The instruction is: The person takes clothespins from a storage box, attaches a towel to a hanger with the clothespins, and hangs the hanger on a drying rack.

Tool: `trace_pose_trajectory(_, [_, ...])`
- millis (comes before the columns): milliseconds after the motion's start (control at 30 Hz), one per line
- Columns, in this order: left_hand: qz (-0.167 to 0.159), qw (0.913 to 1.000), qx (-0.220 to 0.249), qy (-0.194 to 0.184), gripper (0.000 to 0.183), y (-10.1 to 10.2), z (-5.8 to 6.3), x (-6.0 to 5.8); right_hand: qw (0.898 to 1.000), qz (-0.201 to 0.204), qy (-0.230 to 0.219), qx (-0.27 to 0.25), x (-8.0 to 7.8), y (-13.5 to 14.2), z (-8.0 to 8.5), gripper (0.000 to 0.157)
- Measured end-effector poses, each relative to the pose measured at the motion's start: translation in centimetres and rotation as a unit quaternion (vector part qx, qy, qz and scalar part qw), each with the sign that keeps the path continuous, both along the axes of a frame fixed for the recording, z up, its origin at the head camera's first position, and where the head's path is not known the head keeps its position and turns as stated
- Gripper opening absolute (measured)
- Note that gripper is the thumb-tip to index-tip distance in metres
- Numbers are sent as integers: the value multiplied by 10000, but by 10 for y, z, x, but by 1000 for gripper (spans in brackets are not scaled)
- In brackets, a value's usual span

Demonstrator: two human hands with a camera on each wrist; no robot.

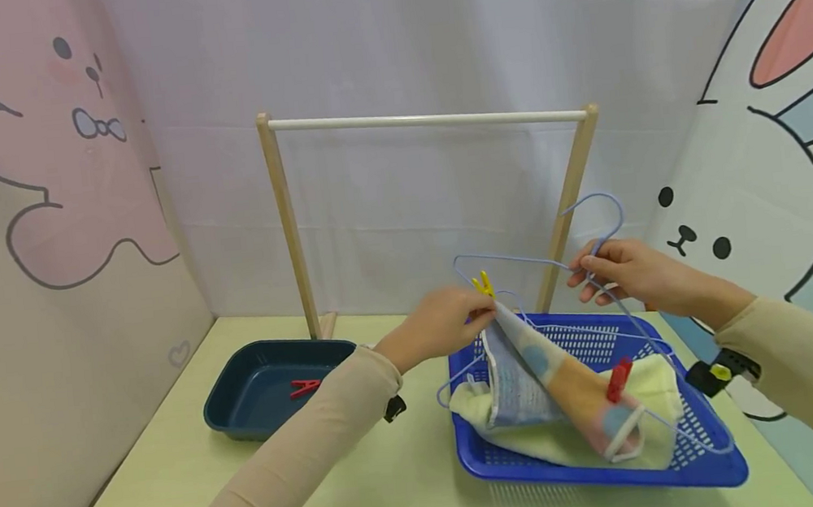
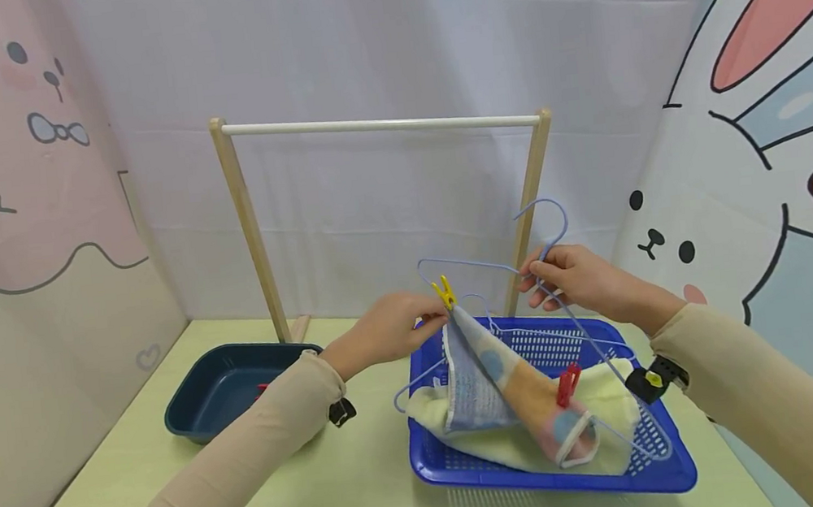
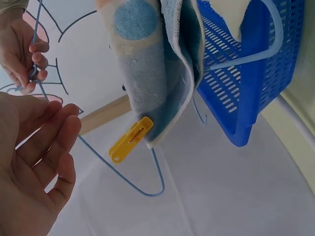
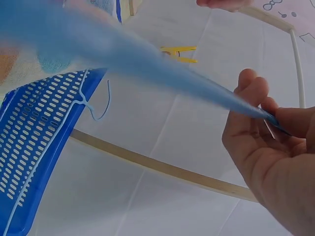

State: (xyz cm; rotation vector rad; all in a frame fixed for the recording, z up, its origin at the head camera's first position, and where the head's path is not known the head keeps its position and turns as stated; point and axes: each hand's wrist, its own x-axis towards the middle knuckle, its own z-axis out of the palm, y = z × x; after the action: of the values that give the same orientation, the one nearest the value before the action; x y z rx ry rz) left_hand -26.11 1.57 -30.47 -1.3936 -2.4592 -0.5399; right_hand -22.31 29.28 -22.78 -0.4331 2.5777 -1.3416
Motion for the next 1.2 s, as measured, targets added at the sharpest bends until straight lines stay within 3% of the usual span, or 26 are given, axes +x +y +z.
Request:
trace_pose_trajectory(267, [413,9988,254,-95,16,-6,-7,-12,10000,5,-19,41,-2,5,-2,34])
trace_pose_trajectory(433, [749,9954,591,-63,15,-8,-10,-18,9996,43,273,80,0,8,-2,39])
trace_pose_trajectory(633, [1110,9864,1183,269,14,-9,-14,-27,9987,127,443,213,5,11,-1,40])
trace_pose_trajectory(833, [1380,9715,1837,583,13,-11,-16,-32,9975,243,510,419,9,11,1,39])
trace_pose_trajectory(967, [1438,9682,1935,673,15,-11,-16,-33,9955,385,731,455,10,8,2,34])
trace_pose_trajectory(1200, [1075,9786,1697,440,20,-7,-15,-31,9898,646,1181,466,9,3,-1,27])
